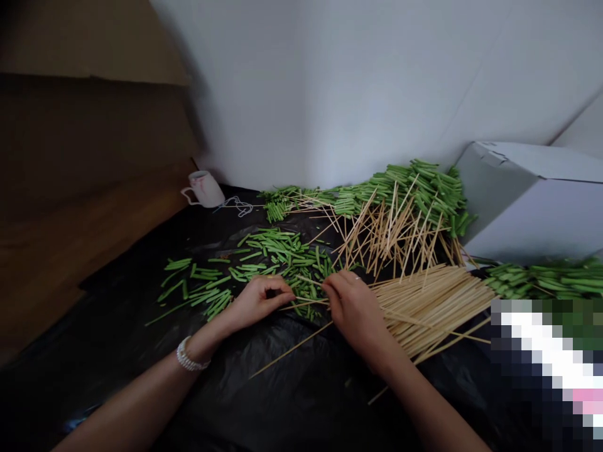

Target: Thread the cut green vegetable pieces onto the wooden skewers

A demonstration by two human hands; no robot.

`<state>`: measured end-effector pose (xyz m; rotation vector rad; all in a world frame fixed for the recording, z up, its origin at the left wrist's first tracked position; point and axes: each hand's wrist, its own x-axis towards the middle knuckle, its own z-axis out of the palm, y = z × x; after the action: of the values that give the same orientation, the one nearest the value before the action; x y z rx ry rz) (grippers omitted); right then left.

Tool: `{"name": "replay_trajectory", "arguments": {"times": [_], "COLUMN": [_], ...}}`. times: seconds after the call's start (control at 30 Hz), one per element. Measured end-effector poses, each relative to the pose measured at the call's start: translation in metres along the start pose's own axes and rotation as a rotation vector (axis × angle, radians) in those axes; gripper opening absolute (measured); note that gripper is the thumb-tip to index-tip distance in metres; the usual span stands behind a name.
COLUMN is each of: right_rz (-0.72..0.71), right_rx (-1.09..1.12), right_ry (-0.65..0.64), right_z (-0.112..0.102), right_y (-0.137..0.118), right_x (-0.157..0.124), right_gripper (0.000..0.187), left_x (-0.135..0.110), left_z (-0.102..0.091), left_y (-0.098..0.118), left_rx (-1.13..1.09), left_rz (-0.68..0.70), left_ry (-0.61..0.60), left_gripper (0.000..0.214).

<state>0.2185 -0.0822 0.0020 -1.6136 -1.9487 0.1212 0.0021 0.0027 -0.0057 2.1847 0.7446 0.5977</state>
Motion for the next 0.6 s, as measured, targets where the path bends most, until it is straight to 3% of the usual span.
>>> {"name": "replay_trajectory", "arguments": {"times": [0.1,0.17,0.33,0.4,0.47,0.6], "right_rz": [-0.013,-0.043,-0.160,-0.162,-0.157,-0.160], "right_rx": [-0.150,-0.285,-0.429,-0.453,-0.488,-0.544], "right_ry": [0.088,0.107,0.010,-0.084,-0.182,-0.278], "right_z": [0.002,0.005,0.016,0.020,0.023,0.026], "right_y": [0.000,-0.001,-0.004,-0.005,-0.007,-0.012], "right_x": [-0.003,-0.007,-0.011,-0.011,-0.011,-0.011], "right_gripper": [0.025,0.026,0.021,0.017,0.016,0.019], "left_x": [-0.002,-0.002,0.004,0.006,0.007,0.008], "left_z": [0.001,0.000,-0.014,-0.022,-0.030,-0.046], "left_y": [0.004,0.004,-0.014,-0.026,-0.036,-0.044], "left_rx": [0.067,0.088,0.145,0.172,0.158,-0.030], "left_rz": [0.054,0.067,-0.027,-0.057,-0.097,-0.210], "left_ry": [-0.049,-0.004,0.391,0.479,0.480,0.358], "left_gripper": [0.021,0.022,0.025,0.024,0.024,0.030]}}
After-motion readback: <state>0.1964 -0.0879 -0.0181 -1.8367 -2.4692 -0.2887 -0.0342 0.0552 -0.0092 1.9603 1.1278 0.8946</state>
